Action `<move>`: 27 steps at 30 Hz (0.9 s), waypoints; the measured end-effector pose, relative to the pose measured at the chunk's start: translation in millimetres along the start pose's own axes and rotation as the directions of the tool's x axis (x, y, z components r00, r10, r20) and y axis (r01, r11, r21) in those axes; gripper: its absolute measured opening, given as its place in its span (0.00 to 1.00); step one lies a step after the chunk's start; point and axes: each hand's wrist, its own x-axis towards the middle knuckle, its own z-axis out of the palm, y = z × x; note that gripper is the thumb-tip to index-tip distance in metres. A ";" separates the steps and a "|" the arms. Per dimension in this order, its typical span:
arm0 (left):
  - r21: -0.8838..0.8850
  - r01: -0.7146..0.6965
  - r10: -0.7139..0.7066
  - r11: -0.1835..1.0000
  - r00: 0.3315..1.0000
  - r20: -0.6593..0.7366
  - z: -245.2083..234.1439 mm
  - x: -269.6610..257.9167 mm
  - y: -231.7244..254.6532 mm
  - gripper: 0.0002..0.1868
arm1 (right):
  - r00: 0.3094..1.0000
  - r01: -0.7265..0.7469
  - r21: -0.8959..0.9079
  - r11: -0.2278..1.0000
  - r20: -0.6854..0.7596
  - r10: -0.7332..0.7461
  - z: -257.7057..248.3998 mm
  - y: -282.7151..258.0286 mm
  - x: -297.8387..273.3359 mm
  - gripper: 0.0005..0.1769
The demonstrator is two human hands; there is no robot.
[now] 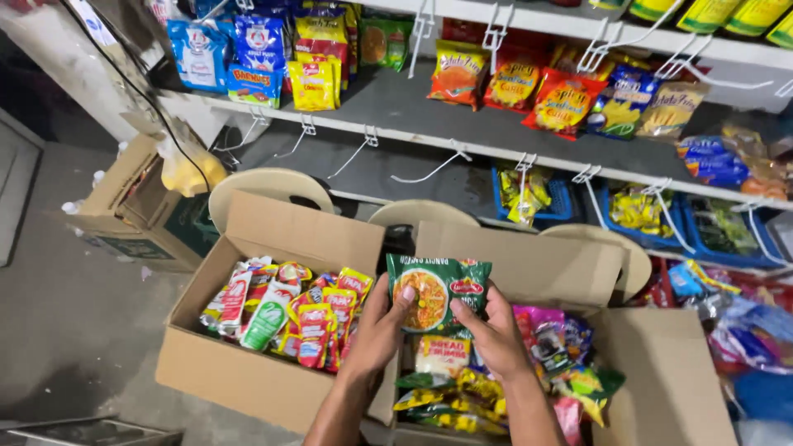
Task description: The person takes various snack packets from cardboard boxes and places them onto metal wire hooks on a shelf. They handle items such as Oishi Potato Fries, Rinbee, and Lucky Me Pancit Canton, arranging them in rows on the display.
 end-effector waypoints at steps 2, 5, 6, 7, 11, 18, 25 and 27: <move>-0.027 -0.029 0.030 0.999 0.999 0.033 -24.6 1.5 -8.8 0.19 | 1.000 0.011 -0.027 1.000 -0.022 -0.012 12.9 12.9 -6.9 0.26; -0.104 -0.110 0.115 0.988 0.992 0.042 -48.2 19.5 -7.2 0.20 | 0.999 0.047 0.001 0.999 -0.020 -0.047 51.5 3.0 0.3 0.27; -0.157 -0.121 0.124 0.980 0.992 0.012 -52.0 21.7 -6.7 0.21 | 0.999 0.032 0.058 0.998 -0.016 -0.031 66.2 -4.5 -1.6 0.28; -0.161 -0.107 0.109 0.981 0.994 0.003 -50.8 18.2 1.6 0.21 | 1.000 0.015 0.058 0.998 -0.019 -0.014 73.3 -5.0 -4.4 0.28; 0.055 -0.308 0.313 0.950 0.931 -0.189 -52.0 31.8 15.6 0.23 | 0.979 0.133 0.094 0.987 0.143 -0.145 115.2 -28.8 -6.5 0.29; -0.839 0.120 0.142 0.530 0.963 0.228 -64.5 58.1 2.7 0.51 | 0.948 0.285 -0.291 0.913 0.224 -0.225 149.7 -65.2 10.3 0.25; -0.794 0.052 0.343 0.606 0.884 0.319 -48.8 49.4 90.9 0.56 | 0.917 0.329 0.076 0.941 0.212 -0.337 113.5 -55.5 25.5 0.16; -0.846 0.077 0.332 0.528 0.898 0.289 -48.4 51.4 95.6 0.55 | 0.959 0.282 0.003 0.959 -0.017 -0.282 93.2 -47.6 26.3 0.11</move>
